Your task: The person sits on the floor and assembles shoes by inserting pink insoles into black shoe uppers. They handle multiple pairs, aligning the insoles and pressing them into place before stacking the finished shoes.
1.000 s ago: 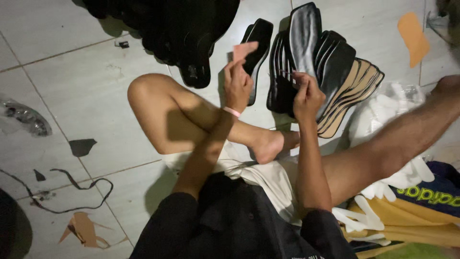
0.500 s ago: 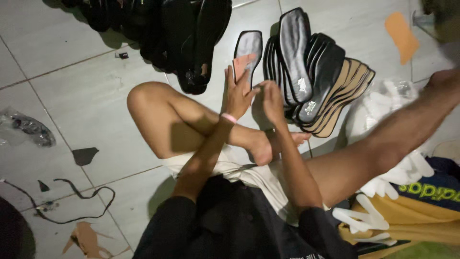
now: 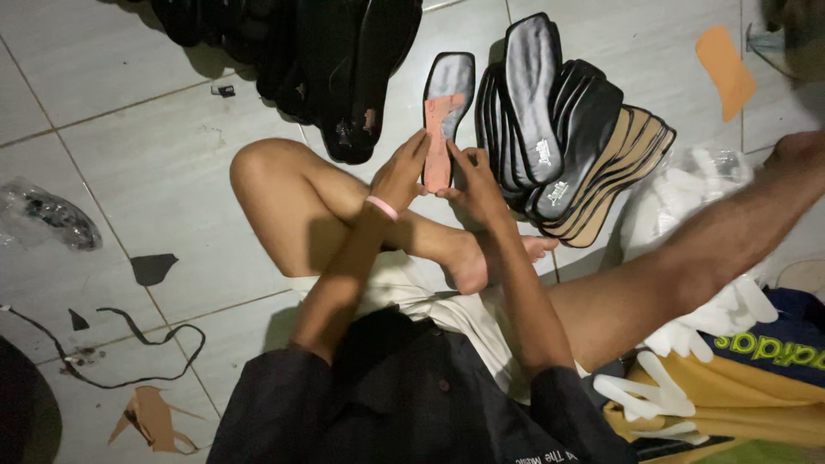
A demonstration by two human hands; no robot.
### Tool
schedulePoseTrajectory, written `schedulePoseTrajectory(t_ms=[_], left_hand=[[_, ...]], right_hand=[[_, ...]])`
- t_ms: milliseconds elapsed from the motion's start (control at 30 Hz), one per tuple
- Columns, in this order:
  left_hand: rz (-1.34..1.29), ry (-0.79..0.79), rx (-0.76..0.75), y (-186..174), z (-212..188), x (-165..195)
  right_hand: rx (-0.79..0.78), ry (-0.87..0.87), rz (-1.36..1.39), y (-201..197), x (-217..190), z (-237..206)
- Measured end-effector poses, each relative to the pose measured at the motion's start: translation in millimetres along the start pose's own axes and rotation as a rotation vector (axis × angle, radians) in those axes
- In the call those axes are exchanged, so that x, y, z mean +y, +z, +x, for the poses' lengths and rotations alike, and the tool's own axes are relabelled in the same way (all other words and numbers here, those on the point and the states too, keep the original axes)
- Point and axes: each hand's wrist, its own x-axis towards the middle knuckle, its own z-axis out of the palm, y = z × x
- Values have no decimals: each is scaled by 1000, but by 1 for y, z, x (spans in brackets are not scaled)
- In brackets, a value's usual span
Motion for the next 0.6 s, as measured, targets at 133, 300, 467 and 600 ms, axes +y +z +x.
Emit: schedulePoseTrajectory(t_ms=[133,300,467,600], left_hand=[[-43,-27,-19,-1,-1,0],[110,33,39,0,-3,2],[105,21,25,-2,-2,2],[112,-3,-21,-3,-2,1]], right_hand=[[19,56,-1,0,-4,-7],[-2,51,-22,0,-2,-5],[-30,-39,-17,0,9,3],[-67,39,17,0,10,2]])
